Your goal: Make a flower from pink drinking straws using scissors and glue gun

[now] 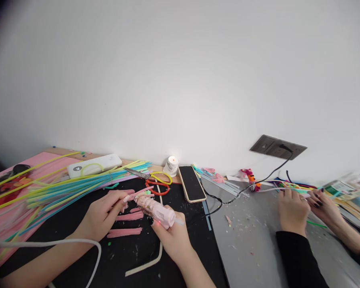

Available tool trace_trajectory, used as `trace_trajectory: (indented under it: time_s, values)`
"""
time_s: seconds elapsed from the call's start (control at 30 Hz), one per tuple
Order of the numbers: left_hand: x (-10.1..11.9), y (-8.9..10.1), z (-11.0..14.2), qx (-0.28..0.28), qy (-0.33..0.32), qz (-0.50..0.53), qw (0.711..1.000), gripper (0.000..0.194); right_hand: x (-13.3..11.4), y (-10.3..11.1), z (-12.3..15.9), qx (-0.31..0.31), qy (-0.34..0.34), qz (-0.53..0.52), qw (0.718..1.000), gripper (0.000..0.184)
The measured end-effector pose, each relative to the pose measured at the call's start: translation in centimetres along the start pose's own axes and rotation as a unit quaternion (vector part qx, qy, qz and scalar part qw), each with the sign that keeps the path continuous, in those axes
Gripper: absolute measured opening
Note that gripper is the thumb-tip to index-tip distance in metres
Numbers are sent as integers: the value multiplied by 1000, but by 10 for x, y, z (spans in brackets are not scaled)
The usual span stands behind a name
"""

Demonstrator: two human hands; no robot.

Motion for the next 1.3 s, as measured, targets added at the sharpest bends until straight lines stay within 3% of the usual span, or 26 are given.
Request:
trace_trajectory:
  time_s: [0.37,0.57,0.9,1.3]
  values:
    - [-3,-2,-1,-8,9,4,1000,28,-9,4,-7,-4,19,-49,999,29]
    - [0,4,-2,15,-11,0,1000,26,-7,7,-7,7,25,-52,998,32]
    - [6,14,-4,38,-25,-26,999,20,2,8,-7,13,-2,-35,999,34]
    - [4,19,-5,61,-6,-34,998,20,1,20,-8,69,-16,26,997,28]
Point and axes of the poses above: each hand's wrist, its own z-axis away from the middle knuckle, its own y-axis out of the back of the hand, x = y × z, the point moved 9 cm from there along -z, towards the middle knuckle, and after that the axes turned 1 degree about -x, right-handed, at the moved point
